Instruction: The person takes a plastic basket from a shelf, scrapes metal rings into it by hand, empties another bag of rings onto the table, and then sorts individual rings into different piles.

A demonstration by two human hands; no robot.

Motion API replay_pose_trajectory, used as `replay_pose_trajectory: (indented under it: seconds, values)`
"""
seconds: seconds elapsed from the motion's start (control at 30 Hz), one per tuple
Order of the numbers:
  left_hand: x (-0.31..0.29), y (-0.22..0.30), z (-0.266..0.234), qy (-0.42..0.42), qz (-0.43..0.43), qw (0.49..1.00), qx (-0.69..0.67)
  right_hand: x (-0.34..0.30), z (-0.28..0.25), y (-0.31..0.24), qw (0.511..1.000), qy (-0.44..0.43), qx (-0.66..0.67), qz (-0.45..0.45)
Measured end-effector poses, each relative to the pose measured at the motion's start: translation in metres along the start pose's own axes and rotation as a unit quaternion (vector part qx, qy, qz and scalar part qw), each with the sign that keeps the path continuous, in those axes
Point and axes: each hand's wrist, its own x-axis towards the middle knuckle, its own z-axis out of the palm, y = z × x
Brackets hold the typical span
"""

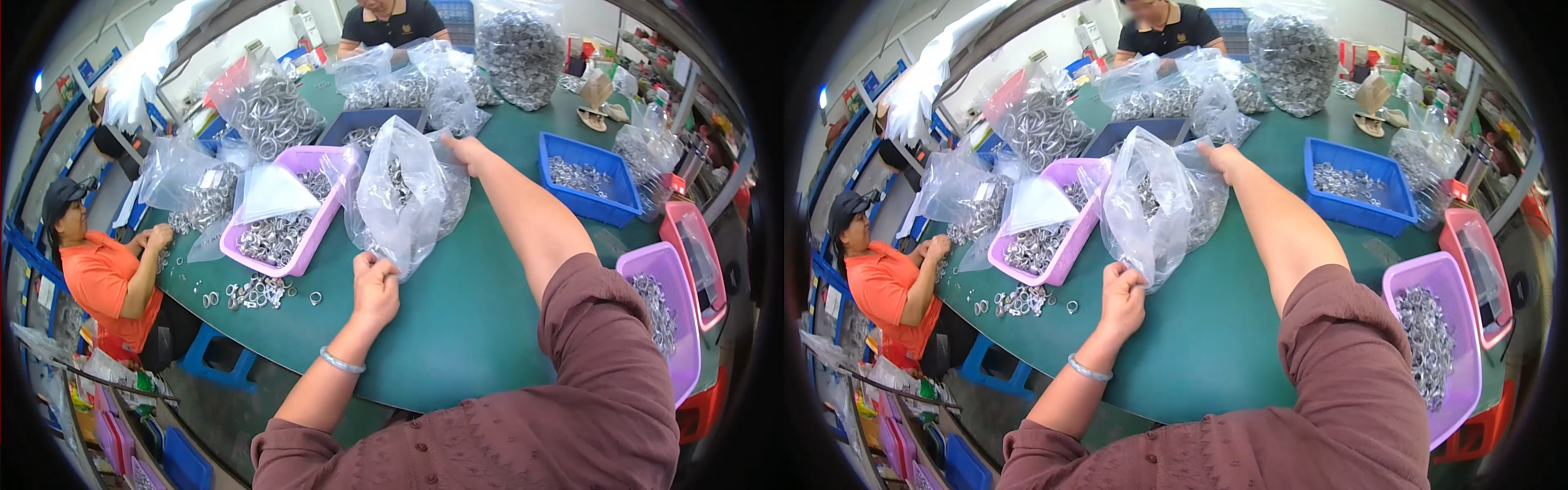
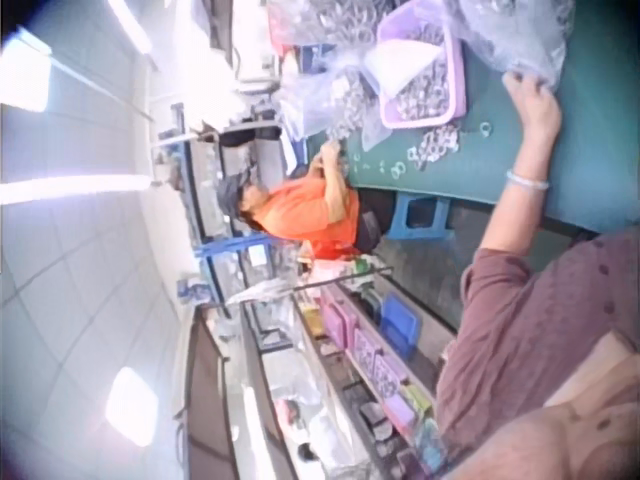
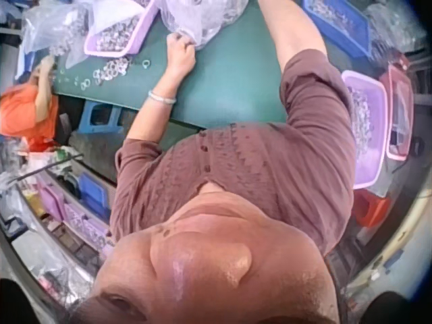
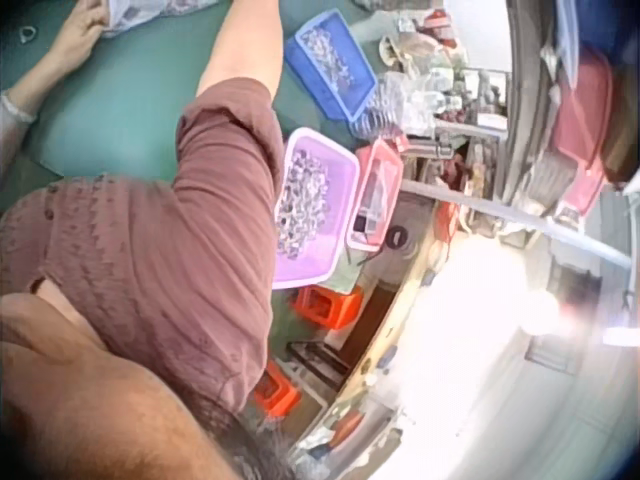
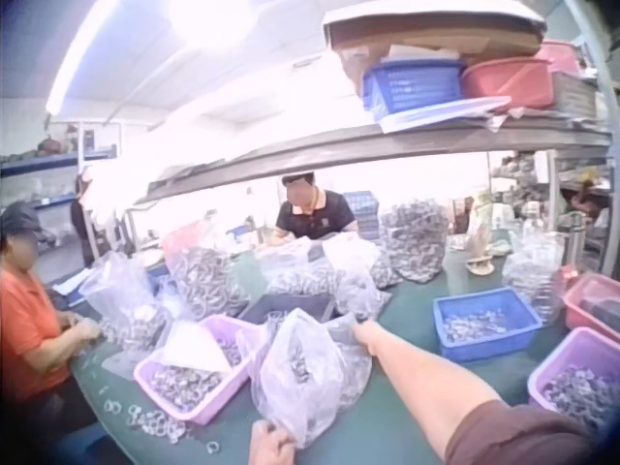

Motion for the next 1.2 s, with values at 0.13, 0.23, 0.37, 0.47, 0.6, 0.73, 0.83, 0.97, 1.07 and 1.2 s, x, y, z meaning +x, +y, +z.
replay_pose_trajectory:
  seconds: [0.13,0.23,0.37,0.47,0.6,0.73,0.83,0.97,1.07,1.2]
  values:
    - [-0.001,0.031,0.012,-0.057,0.031,0.995,-0.077,0.016,-0.004,-0.02,0.98,-0.022,0.157,-0.118]
    - [-0.004,0.026,0.018,-0.089,0.014,0.99,-0.11,-0.018,0.027,-0.067,0.951,-0.092,0.224,-0.19]
    - [-0.001,0.046,0.059,-0.198,0.084,0.972,-0.096,-0.054,-0.031,-0.11,0.895,-0.178,0.284,-0.293]
    - [0.016,0.046,0.08,-0.199,0.101,0.968,-0.112,-0.084,-0.051,-0.122,0.886,-0.172,0.299,-0.31]
    - [0.034,0.051,0.089,-0.244,0.083,0.961,-0.101,-0.087,-0.072,-0.121,0.863,-0.223,0.302,-0.337]
    - [0.035,0.054,0.106,-0.23,0.057,0.972,0.009,-0.124,-0.075,-0.144,0.845,-0.207,0.327,-0.37]
    - [0.03,0.071,0.115,-0.286,0.033,0.953,0.098,-0.131,-0.11,-0.141,0.824,-0.198,0.402,-0.347]
    - [0.042,0.059,0.107,-0.296,0.104,0.946,0.084,-0.148,-0.144,-0.119,0.762,-0.385,0.339,-0.395]
    - [0.062,-0.021,0.066,-0.18,-0.119,0.961,-0.175,-0.153,-0.102,-0.112,0.739,-0.439,0.348,-0.374]
    - [0.12,-0.016,0.045,-0.111,-0.204,0.912,-0.338,-0.166,-0.098,-0.079,0.699,-0.473,0.383,-0.375]
